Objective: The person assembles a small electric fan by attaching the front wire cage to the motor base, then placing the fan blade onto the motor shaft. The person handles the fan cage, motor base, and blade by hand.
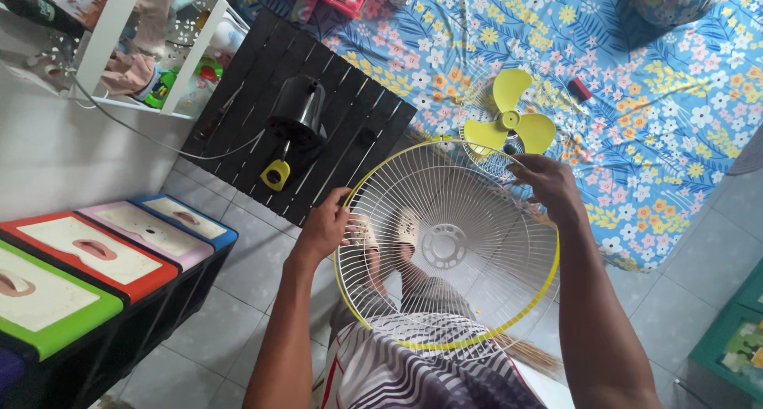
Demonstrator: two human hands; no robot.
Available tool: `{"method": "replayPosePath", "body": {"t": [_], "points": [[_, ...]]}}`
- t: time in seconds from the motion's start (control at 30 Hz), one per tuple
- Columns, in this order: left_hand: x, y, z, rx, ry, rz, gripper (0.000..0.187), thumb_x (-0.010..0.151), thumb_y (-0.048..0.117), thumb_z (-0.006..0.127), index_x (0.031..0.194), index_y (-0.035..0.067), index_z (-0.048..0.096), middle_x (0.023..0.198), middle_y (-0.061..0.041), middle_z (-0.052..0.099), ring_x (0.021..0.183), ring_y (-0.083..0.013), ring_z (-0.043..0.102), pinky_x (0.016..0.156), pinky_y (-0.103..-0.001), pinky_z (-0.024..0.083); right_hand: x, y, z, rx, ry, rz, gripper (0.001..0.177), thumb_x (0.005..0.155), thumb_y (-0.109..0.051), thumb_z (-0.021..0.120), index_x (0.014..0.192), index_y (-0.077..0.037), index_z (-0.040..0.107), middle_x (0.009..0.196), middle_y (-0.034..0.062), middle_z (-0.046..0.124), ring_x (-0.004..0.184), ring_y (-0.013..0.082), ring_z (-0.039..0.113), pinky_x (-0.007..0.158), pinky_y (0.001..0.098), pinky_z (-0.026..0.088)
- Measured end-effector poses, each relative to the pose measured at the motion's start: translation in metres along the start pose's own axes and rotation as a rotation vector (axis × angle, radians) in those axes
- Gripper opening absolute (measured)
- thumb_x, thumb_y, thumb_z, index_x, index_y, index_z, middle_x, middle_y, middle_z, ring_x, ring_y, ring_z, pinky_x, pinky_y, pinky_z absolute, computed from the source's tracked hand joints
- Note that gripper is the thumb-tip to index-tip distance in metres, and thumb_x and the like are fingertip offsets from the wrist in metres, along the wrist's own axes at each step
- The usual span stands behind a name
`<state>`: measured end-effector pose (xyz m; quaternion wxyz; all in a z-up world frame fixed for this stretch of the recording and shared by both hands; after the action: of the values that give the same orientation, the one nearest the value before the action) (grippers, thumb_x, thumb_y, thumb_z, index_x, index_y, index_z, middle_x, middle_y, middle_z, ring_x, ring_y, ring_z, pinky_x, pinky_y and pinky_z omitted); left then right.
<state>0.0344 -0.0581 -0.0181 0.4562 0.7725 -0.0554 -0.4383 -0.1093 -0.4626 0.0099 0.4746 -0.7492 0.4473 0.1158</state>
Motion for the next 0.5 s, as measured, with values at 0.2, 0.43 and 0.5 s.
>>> {"method": "replayPosePath", "body": {"t": [0.2,0.43,0.5], "points": [[-0.001,-0.007,0.006,0.057,-0.018,-0.003,0.045,0.101,0.015,0.047,0.146,0.011,0.046,0.098,-0.016,0.076,0.085,-0.0249,0.079,0.062,-0.036,0.069,0.004,0.006,-0.004,0.014,-0.075,0.078,0.052,0.099,-0.049,0.064,0.124,-0.004,0.073,0.117,0.0095,0.076,0.107,0.0241,0.072,0.081,0.043,0.057],[0.004,-0.002,0.006,0.012,0.026,0.098,0.044,0.101,0.016,0.051,0.145,0.011,0.052,0.095,-0.016,0.078,0.083,-0.0223,0.08,0.061,-0.034,0.067,0.004,-0.008,-0.011,0.014,-0.07,0.062,0.049,0.099,-0.044,0.062,0.125,-0.003,0.069,0.116,0.0122,0.076,0.104,0.0268,0.074,0.077,0.0466,0.059],[0.01,0.002,-0.002,0.031,0.071,0.106,0.043,0.102,0.017,0.052,0.144,0.013,0.055,0.099,-0.013,0.077,0.083,-0.0198,0.079,0.059,-0.033,0.065,0.004,-0.013,-0.012,0.028,-0.075,0.08,0.047,0.099,-0.041,0.062,0.126,-0.003,0.066,0.116,0.0117,0.075,0.103,0.0268,0.075,0.075,0.0467,0.059]]}}
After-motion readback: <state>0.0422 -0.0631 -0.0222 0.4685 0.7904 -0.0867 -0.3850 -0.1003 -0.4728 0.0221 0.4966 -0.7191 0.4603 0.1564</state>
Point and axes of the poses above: each hand's wrist, its own x-axis towards the middle knuckle, its own z-axis out of the palm, y = z × x, the point moved 4 cm from there along x, towards the middle knuckle
